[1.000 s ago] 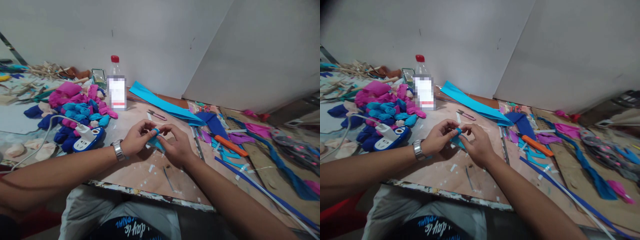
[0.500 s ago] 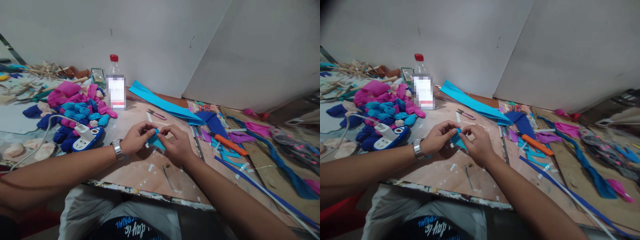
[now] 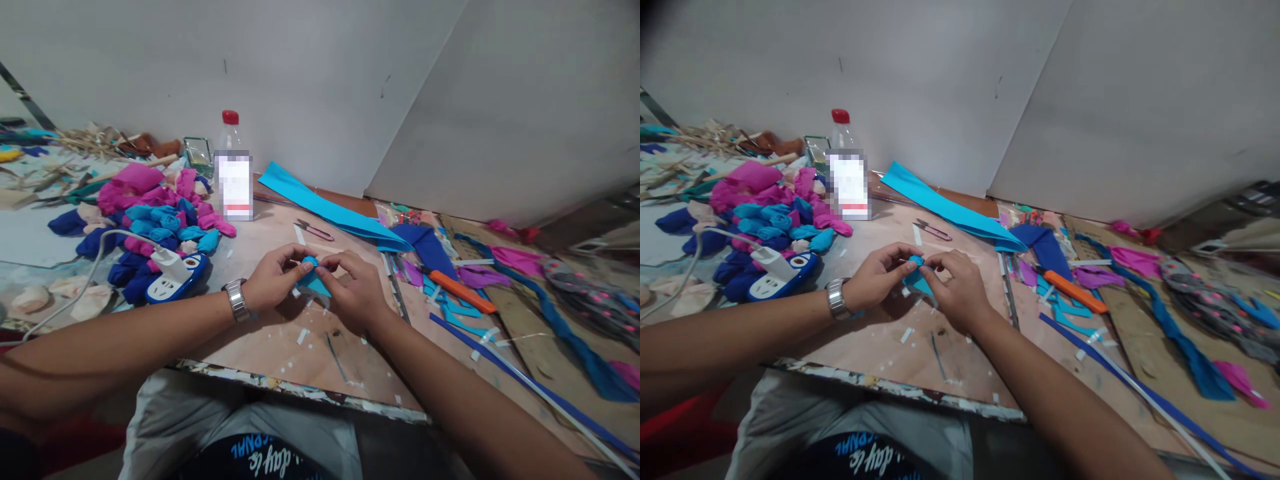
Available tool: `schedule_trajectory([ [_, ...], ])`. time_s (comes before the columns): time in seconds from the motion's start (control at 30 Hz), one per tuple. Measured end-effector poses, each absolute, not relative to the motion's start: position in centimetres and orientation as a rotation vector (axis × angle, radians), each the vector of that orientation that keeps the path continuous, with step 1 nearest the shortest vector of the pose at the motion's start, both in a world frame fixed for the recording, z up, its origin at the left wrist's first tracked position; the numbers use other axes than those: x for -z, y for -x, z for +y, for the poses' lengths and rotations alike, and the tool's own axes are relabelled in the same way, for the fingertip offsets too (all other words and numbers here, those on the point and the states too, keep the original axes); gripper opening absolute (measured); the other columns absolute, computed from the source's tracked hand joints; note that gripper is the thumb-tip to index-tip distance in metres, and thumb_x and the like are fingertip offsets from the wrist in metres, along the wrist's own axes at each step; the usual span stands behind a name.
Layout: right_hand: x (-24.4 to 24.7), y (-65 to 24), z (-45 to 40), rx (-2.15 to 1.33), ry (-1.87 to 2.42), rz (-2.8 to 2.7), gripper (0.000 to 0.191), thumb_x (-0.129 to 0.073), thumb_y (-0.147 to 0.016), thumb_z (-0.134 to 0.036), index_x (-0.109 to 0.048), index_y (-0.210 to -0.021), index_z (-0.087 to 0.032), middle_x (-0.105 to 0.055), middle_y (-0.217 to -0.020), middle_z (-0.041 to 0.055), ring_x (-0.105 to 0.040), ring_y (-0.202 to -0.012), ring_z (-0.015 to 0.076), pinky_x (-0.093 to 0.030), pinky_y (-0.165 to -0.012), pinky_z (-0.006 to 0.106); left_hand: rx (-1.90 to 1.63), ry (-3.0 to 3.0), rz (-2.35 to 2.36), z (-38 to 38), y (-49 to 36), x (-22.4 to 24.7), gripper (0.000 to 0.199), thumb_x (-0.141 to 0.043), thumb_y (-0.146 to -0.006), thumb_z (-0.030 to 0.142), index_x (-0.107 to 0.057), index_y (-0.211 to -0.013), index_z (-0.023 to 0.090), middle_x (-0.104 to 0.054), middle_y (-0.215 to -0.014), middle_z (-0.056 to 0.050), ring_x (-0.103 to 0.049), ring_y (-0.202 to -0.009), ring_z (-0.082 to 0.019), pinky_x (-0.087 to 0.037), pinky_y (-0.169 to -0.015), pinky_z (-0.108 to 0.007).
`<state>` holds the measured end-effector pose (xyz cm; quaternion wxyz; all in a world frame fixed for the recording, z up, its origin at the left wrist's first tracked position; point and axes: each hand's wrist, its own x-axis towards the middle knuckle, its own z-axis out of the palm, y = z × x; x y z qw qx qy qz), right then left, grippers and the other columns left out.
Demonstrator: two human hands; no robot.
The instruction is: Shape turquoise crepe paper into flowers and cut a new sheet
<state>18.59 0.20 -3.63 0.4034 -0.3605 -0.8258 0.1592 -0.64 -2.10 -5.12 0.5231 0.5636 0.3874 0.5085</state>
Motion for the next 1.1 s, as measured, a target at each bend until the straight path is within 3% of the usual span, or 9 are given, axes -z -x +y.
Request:
schedule_trajectory([
  [0.33,3.60,-18.58,0.20,-0.427,0.913,-2.080,0.012,-0.070,-0.091,-0.036,-0.072,-0.092,-0.024,-0.074,-0.087,0.0033,-0.067,-0.084,0.0220,-0.051,-0.079,0.038,-1.215,-1.340,0.925,-2.08,0.75,5.51,0.042,-0.071,-0.087,0.048,-0.065,-0.115,0.017,-0.072,-0.103,-0.008,-0.066,-0.078,-0.013,-0.053,-0.066,-0.024],
  [0.67,4.07,-18.53,0.35,-0.492,0.902,-2.058,0.010,-0.066,-0.093,-0.032,-0.070,-0.092,-0.023,-0.073,-0.087,0.0036,-0.067,-0.083,0.0203,-0.052,-0.078,0.036,-1.253,-1.448,0.946,-1.95,0.74,5.70,0.037,-0.066,-0.092,0.047,-0.066,-0.114,0.017,-0.071,-0.108,-0.008,-0.066,-0.094,-0.017,-0.053,-0.083,-0.029],
  [1.1,3.93,-18.50,0.24,-0.497,0.911,-2.046,0.014,-0.066,-0.093,-0.034,-0.067,-0.087,-0.022,-0.070,-0.082,0.0017,-0.065,-0.079,0.0188,-0.050,-0.076,0.034,-1.263,-1.329,0.872,-2.00,0.54,5.78,0.041,-0.072,-0.087,0.047,-0.062,-0.114,0.017,-0.069,-0.105,-0.007,-0.066,-0.093,-0.016,-0.053,-0.081,-0.028],
])
